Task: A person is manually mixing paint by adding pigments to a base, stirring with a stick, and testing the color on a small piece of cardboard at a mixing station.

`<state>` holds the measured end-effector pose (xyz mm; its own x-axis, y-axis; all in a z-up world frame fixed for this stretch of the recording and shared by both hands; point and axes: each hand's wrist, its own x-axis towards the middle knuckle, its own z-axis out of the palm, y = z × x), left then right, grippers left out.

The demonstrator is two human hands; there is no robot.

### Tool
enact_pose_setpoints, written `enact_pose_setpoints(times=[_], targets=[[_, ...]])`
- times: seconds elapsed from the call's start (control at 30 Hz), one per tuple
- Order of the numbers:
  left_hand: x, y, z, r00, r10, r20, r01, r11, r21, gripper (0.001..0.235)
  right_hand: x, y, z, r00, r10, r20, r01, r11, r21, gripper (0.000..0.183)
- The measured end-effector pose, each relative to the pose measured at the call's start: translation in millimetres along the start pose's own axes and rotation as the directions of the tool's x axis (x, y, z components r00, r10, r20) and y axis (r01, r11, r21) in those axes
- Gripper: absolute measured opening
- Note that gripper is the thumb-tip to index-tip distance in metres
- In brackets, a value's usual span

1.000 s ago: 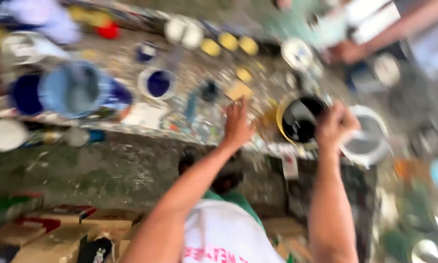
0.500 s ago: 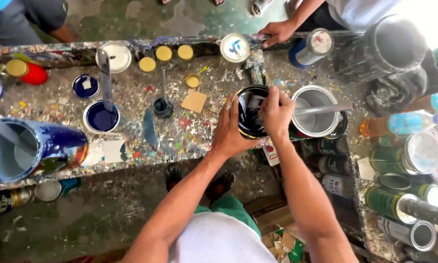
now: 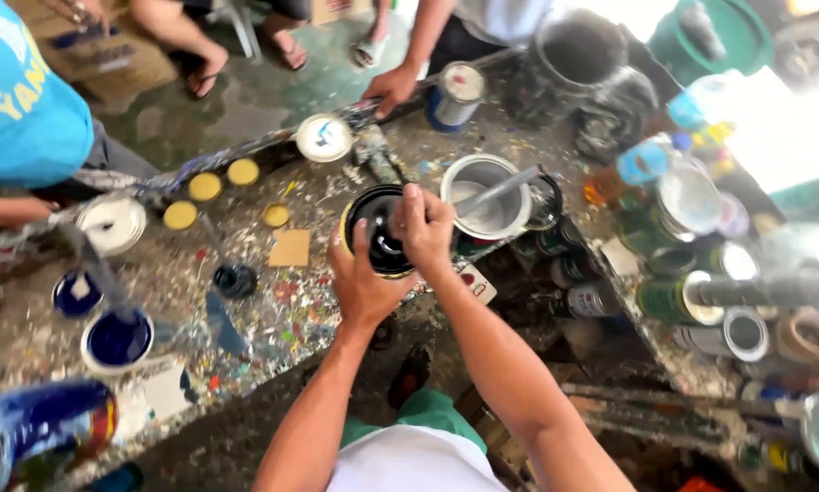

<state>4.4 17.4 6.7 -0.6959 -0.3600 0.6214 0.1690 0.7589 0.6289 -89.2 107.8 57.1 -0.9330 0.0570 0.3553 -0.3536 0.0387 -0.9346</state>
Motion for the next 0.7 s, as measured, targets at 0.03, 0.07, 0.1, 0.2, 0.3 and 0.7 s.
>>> enact_pose_setpoints(times=[0.03, 0.07, 0.1, 0.2, 0.3, 0.7], targets=[[2, -4, 0, 0.999, 0.002, -0.035, -0.001, 0.999, 0.053, 0.116, -9, -9, 14, 0.980, 0.186, -0.063, -0.169, 0.962, 0.213, 0.067], [4, -5, -2, 0.999, 0.024, -0.038, -0.023, 0.999, 0.038, 0.116, -2, -16, 8, 0.982, 0.168, -0.083, -0.147, 0.965, 0.215, 0.067], [5, -6, -5, 1.000, 0.020, 0.009, -0.020, 1.000, 0.008, 0.119, 3, -23, 3, 0.992, 0.124, -0.009, -0.124, 0.992, 0.036, 0.059], [17, 11, -24, 0.994, 0.006, 0.107, -0.003, 1.000, -0.029, 0.129, 8, -2, -5, 0.997, 0.011, 0.081, 0.002, 0.988, -0.152, 0.051], [22, 35, -27, 0.992, -0.012, 0.124, 0.007, 0.999, 0.035, 0.134, -11, 19, 16, 0.998, 0.018, -0.055, -0.013, 0.995, 0.100, 0.053], [25, 6, -30, 0.965, 0.112, 0.239, -0.138, 0.986, 0.098, 0.103, -9, -23, 24, 0.955, 0.287, -0.073, -0.294, 0.949, -0.115, 0.049]])
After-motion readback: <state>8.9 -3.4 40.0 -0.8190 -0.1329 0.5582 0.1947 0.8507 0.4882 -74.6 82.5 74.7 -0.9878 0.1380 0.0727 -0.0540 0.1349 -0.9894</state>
